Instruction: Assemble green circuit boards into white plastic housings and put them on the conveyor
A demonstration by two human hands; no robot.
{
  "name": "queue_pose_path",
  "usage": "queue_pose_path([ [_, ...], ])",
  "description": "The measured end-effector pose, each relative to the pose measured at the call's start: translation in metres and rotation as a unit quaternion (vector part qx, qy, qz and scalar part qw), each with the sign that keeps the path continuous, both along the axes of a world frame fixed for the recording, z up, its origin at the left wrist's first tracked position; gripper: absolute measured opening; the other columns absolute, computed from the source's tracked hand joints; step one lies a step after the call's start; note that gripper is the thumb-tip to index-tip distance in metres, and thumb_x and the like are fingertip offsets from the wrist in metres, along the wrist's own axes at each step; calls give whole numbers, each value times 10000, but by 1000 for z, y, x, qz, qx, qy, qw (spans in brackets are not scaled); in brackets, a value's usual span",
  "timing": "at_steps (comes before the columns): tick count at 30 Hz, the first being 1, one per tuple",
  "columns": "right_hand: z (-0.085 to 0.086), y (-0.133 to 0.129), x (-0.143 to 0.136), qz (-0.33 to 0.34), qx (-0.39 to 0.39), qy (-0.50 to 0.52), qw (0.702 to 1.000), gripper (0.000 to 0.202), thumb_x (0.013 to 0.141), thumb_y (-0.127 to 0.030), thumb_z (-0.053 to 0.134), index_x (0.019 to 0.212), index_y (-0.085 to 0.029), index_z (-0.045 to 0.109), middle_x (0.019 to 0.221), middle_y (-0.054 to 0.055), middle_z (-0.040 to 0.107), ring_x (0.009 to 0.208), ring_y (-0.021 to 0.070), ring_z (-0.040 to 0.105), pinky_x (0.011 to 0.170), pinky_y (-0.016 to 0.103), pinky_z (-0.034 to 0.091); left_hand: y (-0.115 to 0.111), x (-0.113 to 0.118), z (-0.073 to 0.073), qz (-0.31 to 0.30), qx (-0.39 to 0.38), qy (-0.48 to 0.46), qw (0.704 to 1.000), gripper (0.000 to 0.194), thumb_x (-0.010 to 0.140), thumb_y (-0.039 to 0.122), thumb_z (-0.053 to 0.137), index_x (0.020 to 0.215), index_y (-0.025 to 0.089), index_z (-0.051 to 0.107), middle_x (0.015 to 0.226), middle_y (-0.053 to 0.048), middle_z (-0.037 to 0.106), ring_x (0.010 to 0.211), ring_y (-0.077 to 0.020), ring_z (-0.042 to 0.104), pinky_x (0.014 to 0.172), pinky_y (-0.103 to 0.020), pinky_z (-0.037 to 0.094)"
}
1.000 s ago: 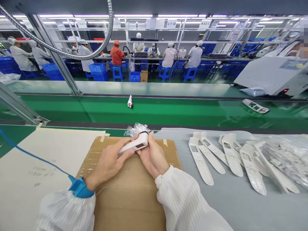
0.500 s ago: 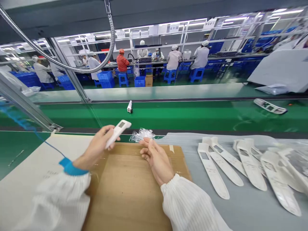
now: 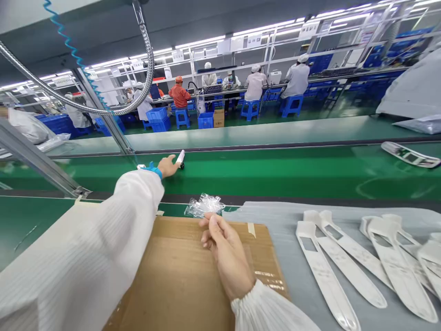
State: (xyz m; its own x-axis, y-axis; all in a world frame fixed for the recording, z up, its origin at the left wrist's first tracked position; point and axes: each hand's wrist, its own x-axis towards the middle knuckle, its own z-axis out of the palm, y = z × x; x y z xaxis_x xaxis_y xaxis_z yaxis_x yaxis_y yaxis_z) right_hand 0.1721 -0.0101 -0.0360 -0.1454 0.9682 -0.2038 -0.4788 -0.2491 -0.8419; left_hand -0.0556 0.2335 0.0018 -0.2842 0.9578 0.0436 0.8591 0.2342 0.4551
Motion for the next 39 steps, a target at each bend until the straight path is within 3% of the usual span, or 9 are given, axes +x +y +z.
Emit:
queue_pose_path([
  [6,0,0,-2,-9,-2,15,1000,451,787,-627,713,1010,-236,692,999,13,613,724,117,461,716,286,403,5,18,-24,5,9,-19,1000,398,799,214,701,1178,165,592,1244,-170,640,1264,-333,525,1051,-486,377],
  [11,-2,2,-3,-22,-5,36,999,456,776,-589,748,1031,-215,689,1006,37,654,703,110,507,664,261,428,-29,5,-2,-12,24,-113,993,268,761,176,714,1003,153,601,1081,-147,683,1048,-285,637,923,-418,466],
  [16,2,8,3,11,-56,133,989,525,770,-649,714,1025,-192,681,945,63,685,617,105,515,543,231,420,-105,12,36,-145,13,-261,954,278,833,291,668,1071,177,580,892,-57,698,866,-178,671,815,-310,508],
  [22,16,3,11,171,-46,139,974,528,764,-602,738,1110,-205,693,961,76,690,519,71,404,419,199,270,-214,33,47,-427,-87,-384,814,230,794,285,729,993,193,659,1057,-50,687,1006,-202,637,926,-341,483],
  [24,17,-1,9,154,-18,102,983,473,714,-459,831,1097,-212,703,838,34,661,569,87,440,455,201,316,-232,46,33,-394,-33,-398,828,258,841,277,678,1090,212,658,1178,-63,666,1097,-211,617,987,-355,465],
  [29,10,-1,2,47,19,21,998,499,687,-346,871,1116,-206,657,759,-29,593,646,86,502,608,219,449,-246,71,-6,-150,98,-461,869,299,893,304,594,1169,187,599,1216,-110,655,1109,-226,628,932,-352,504],
  [33,-2,2,-1,-20,84,-95,992,531,721,-415,833,1140,-226,568,1016,28,659,788,144,608,705,295,501,-256,74,-14,-203,29,-402,892,281,902,394,574,1097,215,667,1101,-93,712,1002,-264,665,865,-367,502],
  [36,-4,2,3,-70,166,-248,952,485,797,-441,759,1184,-246,540,1037,36,626,750,155,595,706,330,490,-261,74,-14,-227,19,-303,925,313,850,260,616,1159,268,665,1104,-64,722,1011,-287,657,867,-379,477],
  [39,2,3,10,-124,282,-427,850,269,880,-390,670,1117,-272,624,1043,45,611,773,175,564,754,357,458,-263,73,-17,-231,55,-253,938,367,878,196,535,1213,289,652,1146,-66,713,1072,-289,642,908,-385,456],
])
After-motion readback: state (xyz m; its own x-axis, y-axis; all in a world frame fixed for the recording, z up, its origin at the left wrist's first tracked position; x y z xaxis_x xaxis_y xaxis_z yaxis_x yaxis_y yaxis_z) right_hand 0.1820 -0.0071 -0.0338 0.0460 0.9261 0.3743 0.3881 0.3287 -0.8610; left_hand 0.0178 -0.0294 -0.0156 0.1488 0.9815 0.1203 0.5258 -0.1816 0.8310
